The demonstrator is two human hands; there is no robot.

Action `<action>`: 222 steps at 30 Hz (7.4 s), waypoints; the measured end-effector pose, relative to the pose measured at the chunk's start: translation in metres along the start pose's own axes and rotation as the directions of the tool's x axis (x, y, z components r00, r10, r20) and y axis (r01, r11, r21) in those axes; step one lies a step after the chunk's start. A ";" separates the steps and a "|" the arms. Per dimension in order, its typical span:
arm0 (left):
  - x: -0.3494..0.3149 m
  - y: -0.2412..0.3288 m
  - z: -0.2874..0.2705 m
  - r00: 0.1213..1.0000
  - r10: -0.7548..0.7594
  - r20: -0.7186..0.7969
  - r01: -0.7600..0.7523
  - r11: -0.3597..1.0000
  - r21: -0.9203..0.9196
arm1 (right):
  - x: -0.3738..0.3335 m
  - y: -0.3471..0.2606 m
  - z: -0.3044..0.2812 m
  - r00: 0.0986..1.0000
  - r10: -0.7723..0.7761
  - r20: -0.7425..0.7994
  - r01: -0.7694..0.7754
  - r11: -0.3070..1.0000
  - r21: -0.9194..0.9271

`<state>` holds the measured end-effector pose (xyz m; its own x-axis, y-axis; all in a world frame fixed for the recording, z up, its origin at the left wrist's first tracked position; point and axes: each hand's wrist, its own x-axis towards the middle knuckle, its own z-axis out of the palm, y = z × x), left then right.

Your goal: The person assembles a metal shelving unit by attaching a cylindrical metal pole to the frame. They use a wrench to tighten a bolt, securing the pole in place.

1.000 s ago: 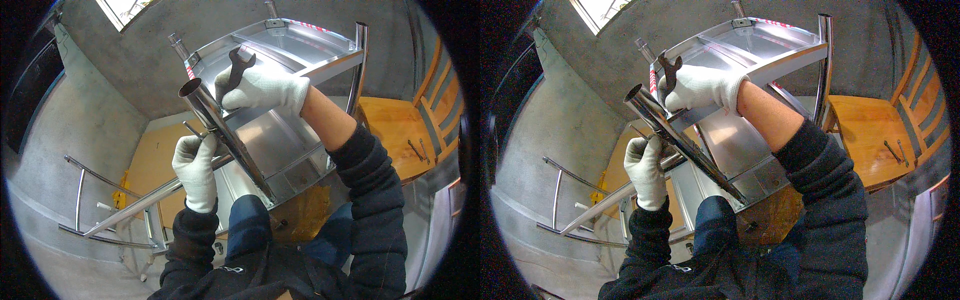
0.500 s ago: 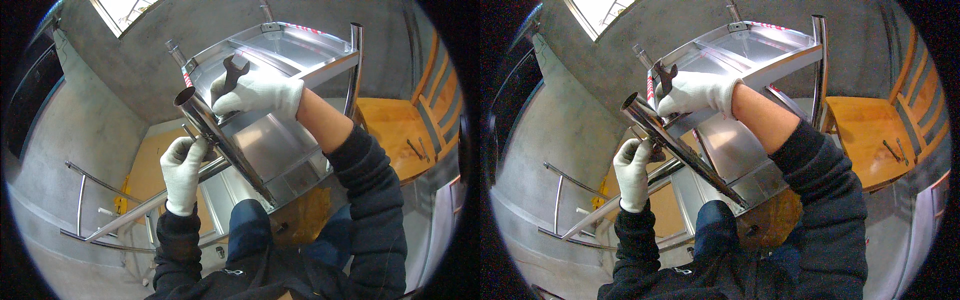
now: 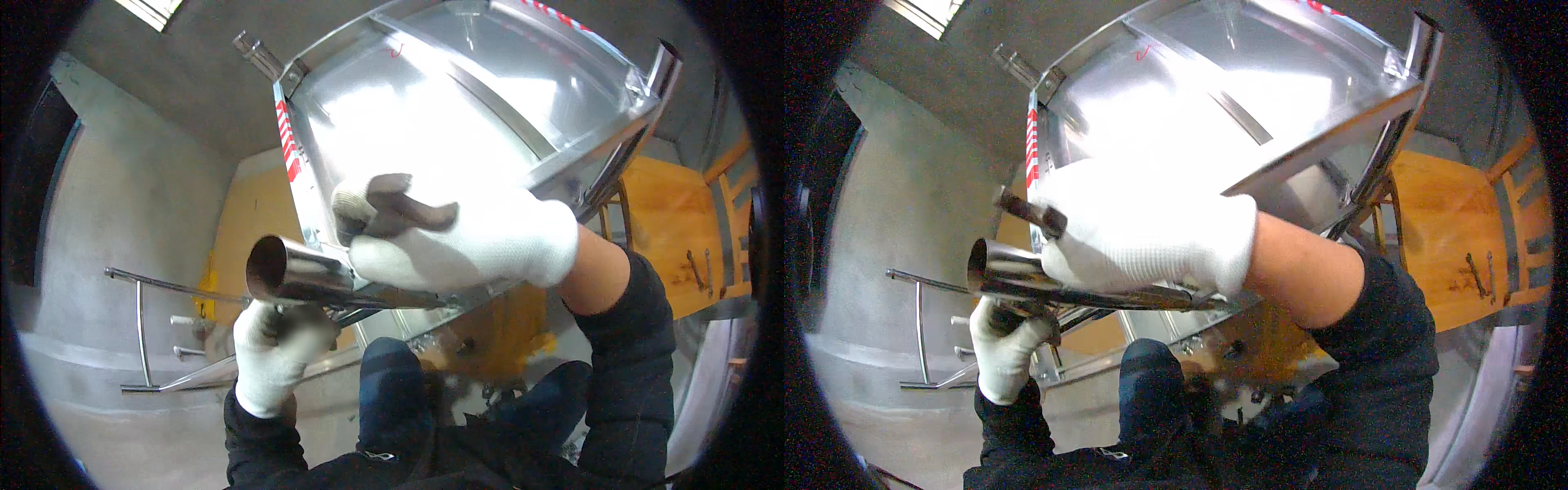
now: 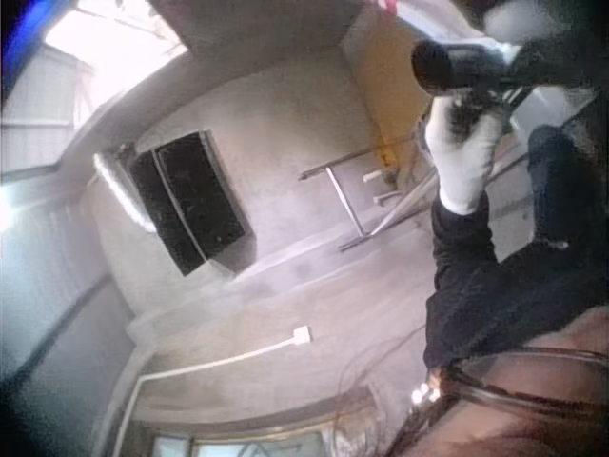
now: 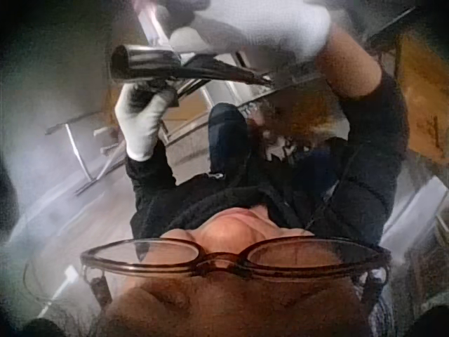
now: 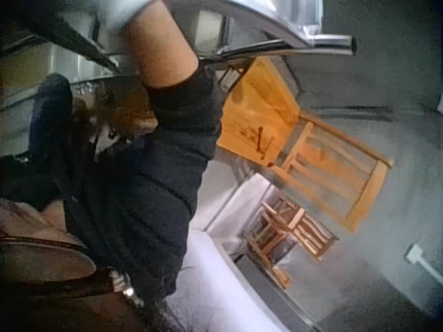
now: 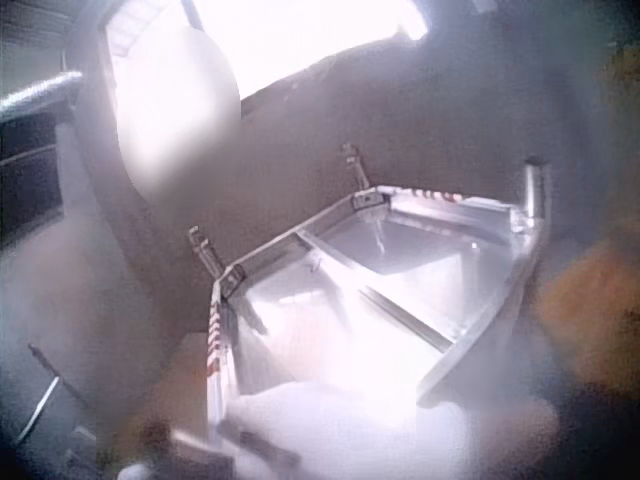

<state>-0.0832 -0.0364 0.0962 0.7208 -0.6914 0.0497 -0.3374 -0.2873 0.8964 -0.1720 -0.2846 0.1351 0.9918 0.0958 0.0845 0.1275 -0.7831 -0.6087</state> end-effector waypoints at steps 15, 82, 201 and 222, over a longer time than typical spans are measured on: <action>-0.004 0.007 -0.007 0.969 -0.154 0.195 0.152 0.988 0.025 | -0.005 0.043 -0.010 0.988 0.057 -0.142 0.053 0.743 0.667; 0.005 0.034 0.010 0.994 0.078 0.077 -0.099 0.936 0.338 | 0.042 -0.015 -0.017 0.989 0.084 0.124 -0.090 0.995 0.046; -0.018 0.033 0.045 0.732 -0.619 0.284 0.470 0.157 -0.869 | 0.022 -0.003 0.005 0.894 0.431 -0.120 -0.320 0.804 0.501; -0.018 0.027 0.037 0.699 -0.622 0.353 0.519 0.102 -0.849 | 0.028 0.008 -0.018 0.881 0.461 0.106 -0.397 0.597 0.698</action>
<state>-0.1275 -0.0565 0.1033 0.5003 -0.5383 -0.6782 0.8535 0.1746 0.4910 -0.1437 -0.2992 0.1467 0.9333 -0.2117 -0.2902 -0.3118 -0.0767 -0.9470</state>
